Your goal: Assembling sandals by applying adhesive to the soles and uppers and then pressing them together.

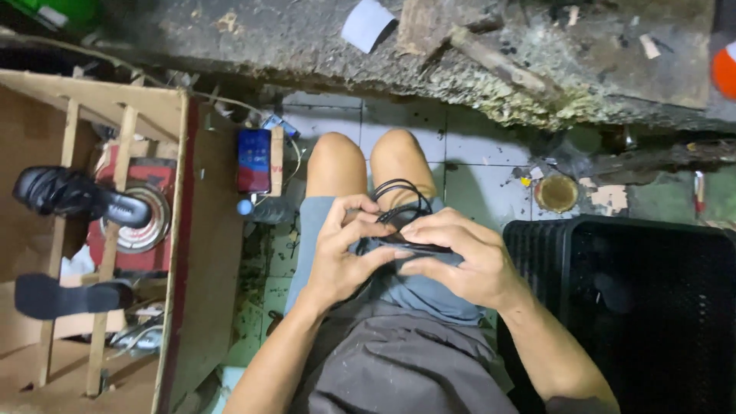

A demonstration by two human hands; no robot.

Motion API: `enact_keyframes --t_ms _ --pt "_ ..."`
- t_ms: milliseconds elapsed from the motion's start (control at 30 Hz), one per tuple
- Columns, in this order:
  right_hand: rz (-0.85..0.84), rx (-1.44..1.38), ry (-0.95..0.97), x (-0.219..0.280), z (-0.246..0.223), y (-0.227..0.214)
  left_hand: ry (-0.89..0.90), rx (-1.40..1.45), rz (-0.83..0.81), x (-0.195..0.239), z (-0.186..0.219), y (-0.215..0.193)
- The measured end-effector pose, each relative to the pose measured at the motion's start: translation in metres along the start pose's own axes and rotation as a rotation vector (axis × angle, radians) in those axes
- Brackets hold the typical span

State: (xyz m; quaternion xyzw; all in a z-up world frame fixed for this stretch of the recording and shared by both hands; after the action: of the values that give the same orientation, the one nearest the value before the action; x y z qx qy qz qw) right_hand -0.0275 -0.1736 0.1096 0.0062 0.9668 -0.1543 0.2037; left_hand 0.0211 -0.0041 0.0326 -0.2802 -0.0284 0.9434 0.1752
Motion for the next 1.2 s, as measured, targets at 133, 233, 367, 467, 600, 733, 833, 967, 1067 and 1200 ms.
enact_keyframes --t_ms 133,233,367,467,600,733,833,967,1067,1200 --pt "0.081 0.019 -0.068 -0.003 -0.001 0.004 0.028 0.012 -0.018 -0.002 -0.003 -0.002" --pt "0.100 0.044 -0.099 -0.008 0.002 0.004 0.028 0.039 -0.026 -0.006 -0.006 -0.002" --pt "0.102 0.229 -0.210 -0.016 -0.006 0.006 0.025 0.035 -0.044 -0.007 -0.011 0.002" --pt "0.072 0.276 -0.266 -0.017 -0.002 -0.002 0.040 0.064 -0.043 -0.016 -0.013 0.006" --pt "0.109 0.435 -0.329 -0.009 0.013 -0.001 0.053 0.048 -0.038 -0.030 -0.015 0.010" --pt "0.143 0.283 -0.164 -0.009 0.016 0.001 0.063 0.050 -0.121 -0.033 -0.012 0.009" --pt "0.164 0.068 -0.001 -0.017 0.012 0.005 0.046 0.042 -0.128 -0.029 -0.017 0.001" --pt "0.251 0.017 0.033 -0.012 0.009 0.016 -0.004 0.078 -0.077 -0.024 -0.019 -0.018" --pt "0.310 0.091 -0.005 -0.014 0.009 0.027 0.000 0.098 -0.087 -0.019 -0.028 -0.020" --pt "0.311 0.136 -0.063 -0.024 0.002 0.042 -0.014 0.113 -0.073 -0.018 -0.029 -0.030"
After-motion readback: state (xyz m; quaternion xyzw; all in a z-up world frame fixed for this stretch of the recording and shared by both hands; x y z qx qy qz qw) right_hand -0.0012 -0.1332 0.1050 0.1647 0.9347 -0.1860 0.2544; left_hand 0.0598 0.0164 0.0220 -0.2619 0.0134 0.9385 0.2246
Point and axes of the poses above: each hand's wrist, its own x-axis away from the middle knuckle, its own y-axis out of the palm, z = x × y, the point moved 4 cm from there along -x, towards the middle knuckle, and after that the axes turned 8 degrees about y, right-handed, at the moved point
